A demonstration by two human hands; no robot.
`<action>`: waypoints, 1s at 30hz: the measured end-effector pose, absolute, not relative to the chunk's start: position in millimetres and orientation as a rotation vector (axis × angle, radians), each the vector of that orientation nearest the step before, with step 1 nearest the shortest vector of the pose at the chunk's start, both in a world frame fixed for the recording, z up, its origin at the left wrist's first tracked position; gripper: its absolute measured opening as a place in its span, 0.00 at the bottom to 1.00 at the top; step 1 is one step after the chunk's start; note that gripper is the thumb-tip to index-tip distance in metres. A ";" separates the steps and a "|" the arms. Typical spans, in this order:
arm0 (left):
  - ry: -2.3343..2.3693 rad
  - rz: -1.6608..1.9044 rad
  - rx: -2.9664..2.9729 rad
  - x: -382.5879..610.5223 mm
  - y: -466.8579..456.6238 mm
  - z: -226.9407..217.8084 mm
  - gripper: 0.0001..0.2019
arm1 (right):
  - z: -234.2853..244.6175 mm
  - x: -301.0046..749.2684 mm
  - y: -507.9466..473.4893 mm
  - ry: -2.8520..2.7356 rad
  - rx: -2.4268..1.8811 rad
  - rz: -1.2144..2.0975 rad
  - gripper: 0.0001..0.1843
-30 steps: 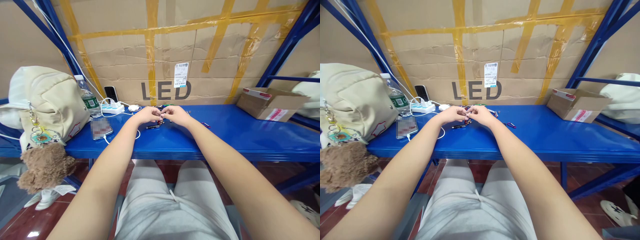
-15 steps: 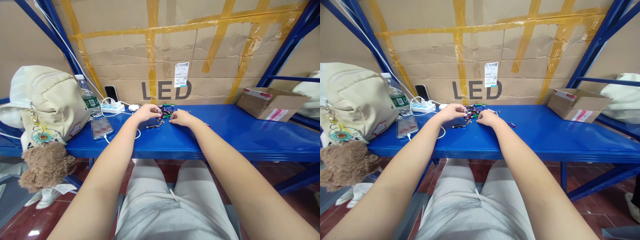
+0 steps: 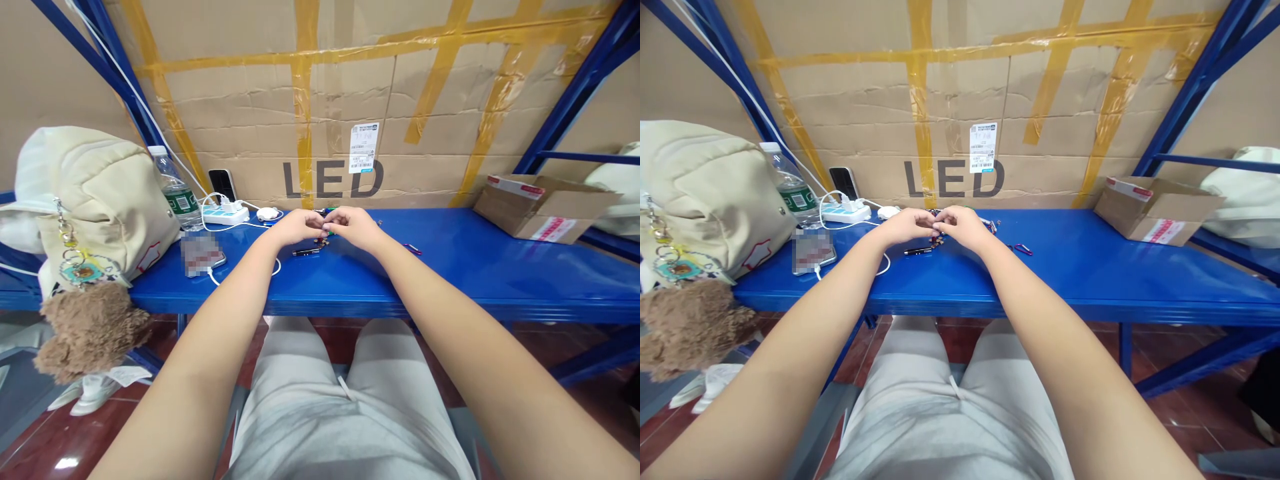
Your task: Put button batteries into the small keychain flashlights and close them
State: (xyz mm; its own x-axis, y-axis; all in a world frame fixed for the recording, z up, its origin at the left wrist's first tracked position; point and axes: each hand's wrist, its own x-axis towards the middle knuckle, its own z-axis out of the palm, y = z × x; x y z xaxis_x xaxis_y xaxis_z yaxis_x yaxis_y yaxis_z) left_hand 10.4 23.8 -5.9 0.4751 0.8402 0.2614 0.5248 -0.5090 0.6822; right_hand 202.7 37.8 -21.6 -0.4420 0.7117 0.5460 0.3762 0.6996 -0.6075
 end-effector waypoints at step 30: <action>1.200 0.906 2.335 11.5 26.1 -6.8 0.09 | -32.6 203.6 47.0 -2.396 -1.141 0.335 0.05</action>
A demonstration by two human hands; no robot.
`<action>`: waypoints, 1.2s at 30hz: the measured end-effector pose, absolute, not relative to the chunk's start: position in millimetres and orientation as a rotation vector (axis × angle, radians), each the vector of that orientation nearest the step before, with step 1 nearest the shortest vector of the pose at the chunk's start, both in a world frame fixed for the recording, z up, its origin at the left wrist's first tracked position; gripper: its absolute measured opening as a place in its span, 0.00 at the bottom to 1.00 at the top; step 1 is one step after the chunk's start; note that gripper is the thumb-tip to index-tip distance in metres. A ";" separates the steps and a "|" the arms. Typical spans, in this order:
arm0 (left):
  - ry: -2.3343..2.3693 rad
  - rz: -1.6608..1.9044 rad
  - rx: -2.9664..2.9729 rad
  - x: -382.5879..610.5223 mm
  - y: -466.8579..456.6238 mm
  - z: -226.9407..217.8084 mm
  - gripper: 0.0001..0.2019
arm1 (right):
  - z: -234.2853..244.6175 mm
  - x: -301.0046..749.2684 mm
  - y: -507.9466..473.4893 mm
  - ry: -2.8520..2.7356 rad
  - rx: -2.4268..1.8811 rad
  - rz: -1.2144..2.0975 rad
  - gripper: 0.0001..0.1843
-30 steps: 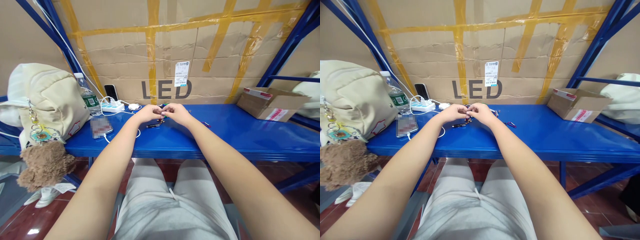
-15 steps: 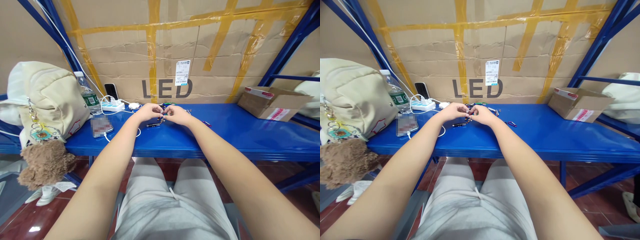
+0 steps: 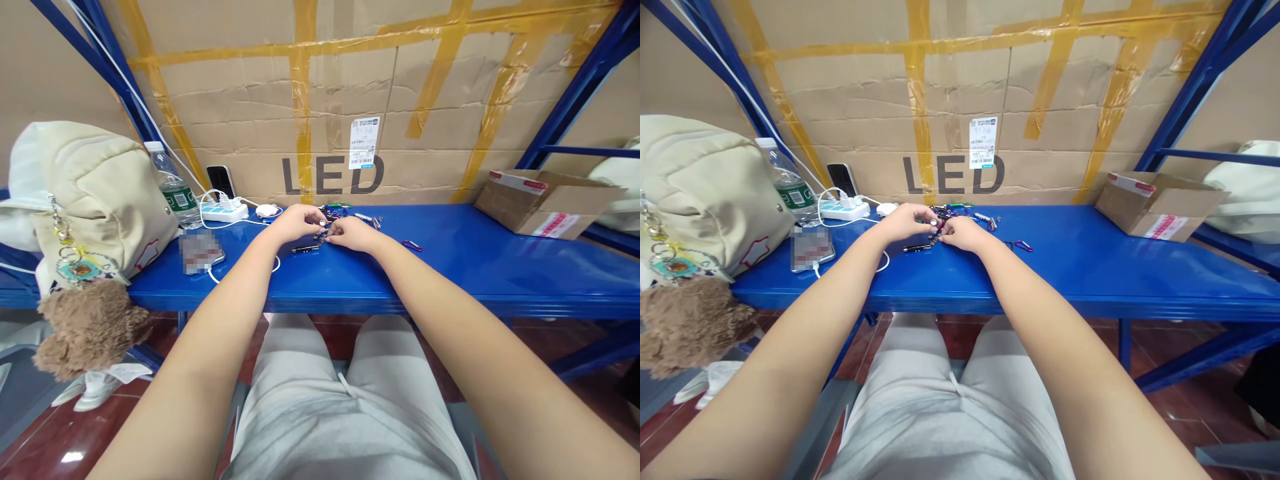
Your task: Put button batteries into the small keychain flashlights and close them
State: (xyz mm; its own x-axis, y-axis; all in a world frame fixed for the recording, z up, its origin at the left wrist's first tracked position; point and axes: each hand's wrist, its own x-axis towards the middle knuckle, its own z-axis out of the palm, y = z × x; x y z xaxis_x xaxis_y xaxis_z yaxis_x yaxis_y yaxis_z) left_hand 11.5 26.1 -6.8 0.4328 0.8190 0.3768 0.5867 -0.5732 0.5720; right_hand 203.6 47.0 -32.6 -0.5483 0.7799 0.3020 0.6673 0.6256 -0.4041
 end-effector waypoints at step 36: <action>1.100 0.805 2.247 11.2 30.5 -10.1 0.14 | -20.4 200.8 33.7 -1.946 -0.957 0.888 0.12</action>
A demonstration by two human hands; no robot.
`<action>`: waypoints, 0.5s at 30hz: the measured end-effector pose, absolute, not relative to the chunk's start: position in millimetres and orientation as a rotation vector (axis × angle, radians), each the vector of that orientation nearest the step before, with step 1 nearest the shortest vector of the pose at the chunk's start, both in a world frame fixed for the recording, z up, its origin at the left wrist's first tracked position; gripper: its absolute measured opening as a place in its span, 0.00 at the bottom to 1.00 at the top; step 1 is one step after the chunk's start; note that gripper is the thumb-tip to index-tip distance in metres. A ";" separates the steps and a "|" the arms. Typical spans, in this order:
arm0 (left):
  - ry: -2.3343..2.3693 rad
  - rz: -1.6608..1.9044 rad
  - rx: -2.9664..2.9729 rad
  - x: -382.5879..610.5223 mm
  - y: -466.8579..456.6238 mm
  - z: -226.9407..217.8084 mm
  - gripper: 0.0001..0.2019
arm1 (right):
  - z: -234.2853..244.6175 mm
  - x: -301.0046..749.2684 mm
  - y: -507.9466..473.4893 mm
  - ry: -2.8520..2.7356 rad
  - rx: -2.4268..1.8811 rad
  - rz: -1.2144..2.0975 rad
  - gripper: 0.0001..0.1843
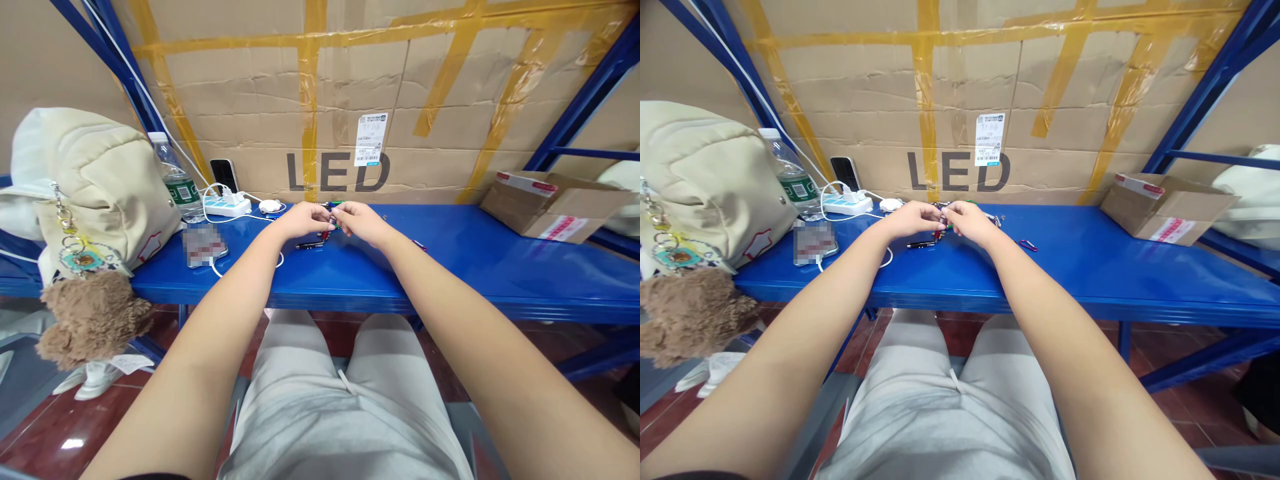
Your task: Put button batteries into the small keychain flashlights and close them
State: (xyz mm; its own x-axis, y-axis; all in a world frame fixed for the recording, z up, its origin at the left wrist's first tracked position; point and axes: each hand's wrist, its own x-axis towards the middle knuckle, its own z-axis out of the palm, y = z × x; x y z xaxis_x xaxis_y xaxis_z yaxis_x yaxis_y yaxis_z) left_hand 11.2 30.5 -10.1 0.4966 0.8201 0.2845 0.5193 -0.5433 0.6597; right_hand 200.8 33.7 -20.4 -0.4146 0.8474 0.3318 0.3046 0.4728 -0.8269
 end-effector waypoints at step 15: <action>1.078 0.860 2.241 13.6 29.8 -11.8 0.10 | -20.4 203.6 35.7 -1.909 -1.040 0.869 0.03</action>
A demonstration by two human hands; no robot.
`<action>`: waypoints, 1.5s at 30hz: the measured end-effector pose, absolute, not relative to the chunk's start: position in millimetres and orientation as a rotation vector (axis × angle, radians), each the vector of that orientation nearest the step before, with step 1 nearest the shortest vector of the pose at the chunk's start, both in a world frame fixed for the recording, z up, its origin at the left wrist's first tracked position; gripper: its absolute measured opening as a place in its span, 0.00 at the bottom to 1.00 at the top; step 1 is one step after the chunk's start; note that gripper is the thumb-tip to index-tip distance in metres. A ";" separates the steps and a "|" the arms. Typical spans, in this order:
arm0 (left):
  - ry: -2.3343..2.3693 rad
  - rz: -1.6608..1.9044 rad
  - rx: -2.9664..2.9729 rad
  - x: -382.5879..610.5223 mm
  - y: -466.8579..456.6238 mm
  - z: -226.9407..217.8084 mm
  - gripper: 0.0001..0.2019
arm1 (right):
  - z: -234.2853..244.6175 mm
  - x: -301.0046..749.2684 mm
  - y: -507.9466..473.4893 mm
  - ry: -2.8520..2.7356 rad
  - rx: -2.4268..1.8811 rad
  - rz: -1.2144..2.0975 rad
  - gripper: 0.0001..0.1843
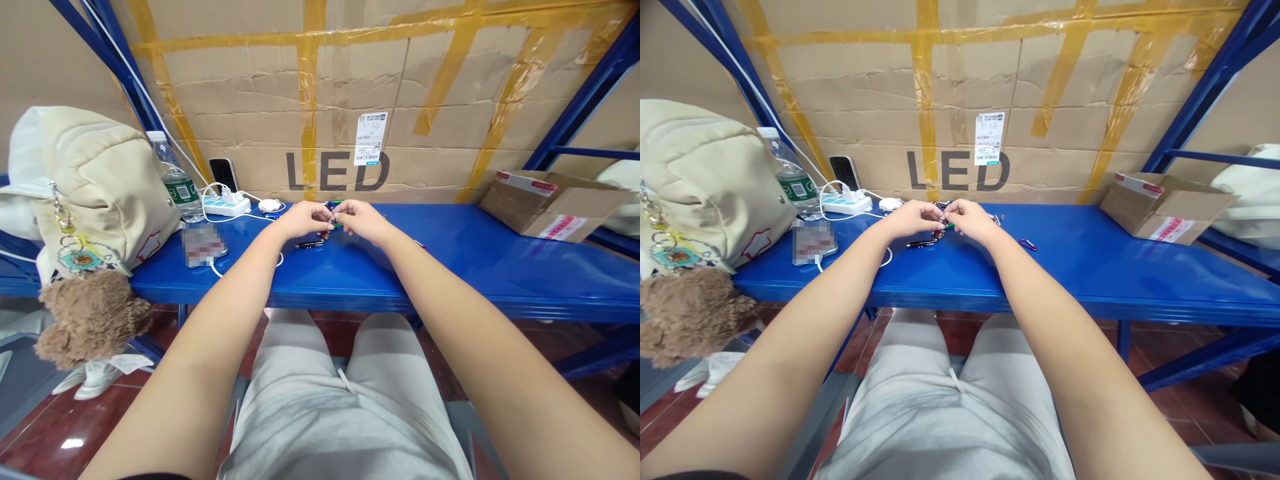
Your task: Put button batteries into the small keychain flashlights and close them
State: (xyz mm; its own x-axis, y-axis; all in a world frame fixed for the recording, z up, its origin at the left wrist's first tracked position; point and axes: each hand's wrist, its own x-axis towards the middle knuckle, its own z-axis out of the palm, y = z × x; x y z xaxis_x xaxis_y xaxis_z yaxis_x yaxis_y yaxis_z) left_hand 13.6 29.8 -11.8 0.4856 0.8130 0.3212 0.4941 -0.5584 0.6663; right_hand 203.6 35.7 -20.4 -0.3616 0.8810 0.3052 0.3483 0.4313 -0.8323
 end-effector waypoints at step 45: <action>1.249 1.194 2.233 15.5 31.1 -11.8 0.08 | -5.5 305.5 -1.1 -2.249 -1.969 0.257 0.21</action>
